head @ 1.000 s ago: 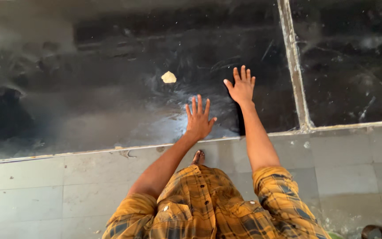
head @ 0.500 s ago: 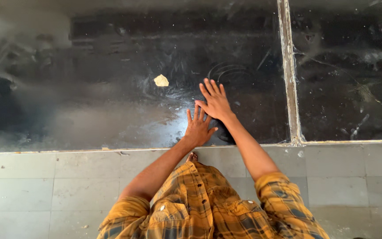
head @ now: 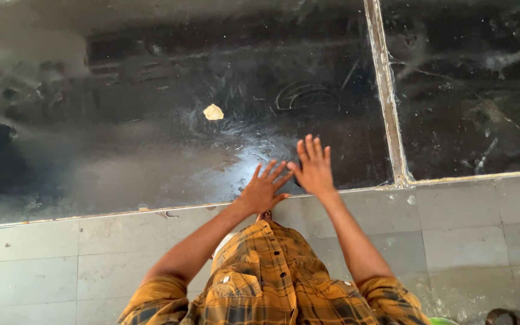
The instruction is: The person kneads a large mass of dough in a metal bowl by hand, then takes a small piece of dough and rolls it across a black countertop.
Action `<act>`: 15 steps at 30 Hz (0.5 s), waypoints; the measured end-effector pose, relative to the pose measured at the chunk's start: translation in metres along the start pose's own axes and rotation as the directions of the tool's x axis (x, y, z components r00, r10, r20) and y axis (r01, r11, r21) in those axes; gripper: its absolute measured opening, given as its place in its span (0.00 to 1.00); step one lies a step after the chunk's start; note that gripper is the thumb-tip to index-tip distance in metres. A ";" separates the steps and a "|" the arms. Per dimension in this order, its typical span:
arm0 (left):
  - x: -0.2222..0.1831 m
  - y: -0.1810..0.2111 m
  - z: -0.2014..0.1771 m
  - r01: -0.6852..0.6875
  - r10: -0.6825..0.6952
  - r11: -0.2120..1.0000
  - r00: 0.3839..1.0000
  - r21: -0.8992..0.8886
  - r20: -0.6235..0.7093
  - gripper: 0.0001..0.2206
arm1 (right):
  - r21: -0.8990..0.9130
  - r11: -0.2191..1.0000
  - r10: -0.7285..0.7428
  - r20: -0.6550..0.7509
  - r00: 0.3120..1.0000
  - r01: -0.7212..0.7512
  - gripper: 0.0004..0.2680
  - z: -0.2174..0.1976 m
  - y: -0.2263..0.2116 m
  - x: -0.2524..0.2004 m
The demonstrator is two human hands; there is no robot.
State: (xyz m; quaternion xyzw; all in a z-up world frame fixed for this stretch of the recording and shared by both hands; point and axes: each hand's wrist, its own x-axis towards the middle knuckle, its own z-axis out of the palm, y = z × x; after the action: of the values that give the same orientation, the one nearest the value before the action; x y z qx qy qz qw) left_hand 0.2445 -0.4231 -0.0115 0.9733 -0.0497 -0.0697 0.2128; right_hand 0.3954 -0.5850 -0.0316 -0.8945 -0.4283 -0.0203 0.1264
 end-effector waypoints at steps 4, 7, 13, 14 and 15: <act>-0.045 -0.027 -0.010 0.079 -0.076 0.993 0.997 0.090 -0.033 0.32 | 0.085 0.991 -0.110 0.056 0.992 0.105 0.27 -0.001 -0.023 -0.036; -0.063 -0.043 -0.026 0.197 -0.191 0.978 0.978 0.073 -0.083 0.31 | -0.037 0.999 0.016 0.121 0.992 -0.012 0.26 -0.010 0.002 -0.026; -0.074 -0.040 -0.022 0.272 -0.262 0.962 0.939 0.016 -0.225 0.33 | -0.018 0.948 0.317 -0.047 0.947 -0.318 0.28 0.013 0.012 0.056; -0.078 -0.038 -0.020 0.271 -0.264 0.962 0.934 -0.003 -0.241 0.33 | -0.011 0.969 0.245 -0.053 0.968 -0.246 0.28 0.023 -0.006 0.062; -0.078 -0.038 -0.019 0.272 -0.266 0.962 0.934 -0.006 -0.237 0.33 | -0.014 0.985 0.169 -0.070 0.983 -0.170 0.28 0.028 -0.023 0.071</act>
State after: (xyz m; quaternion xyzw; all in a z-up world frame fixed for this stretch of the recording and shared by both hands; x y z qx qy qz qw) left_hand 0.1730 -0.3713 -0.0017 0.9750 0.1087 0.0185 0.1927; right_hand 0.4206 -0.5104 -0.0437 -0.9277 -0.3458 -0.0446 0.1333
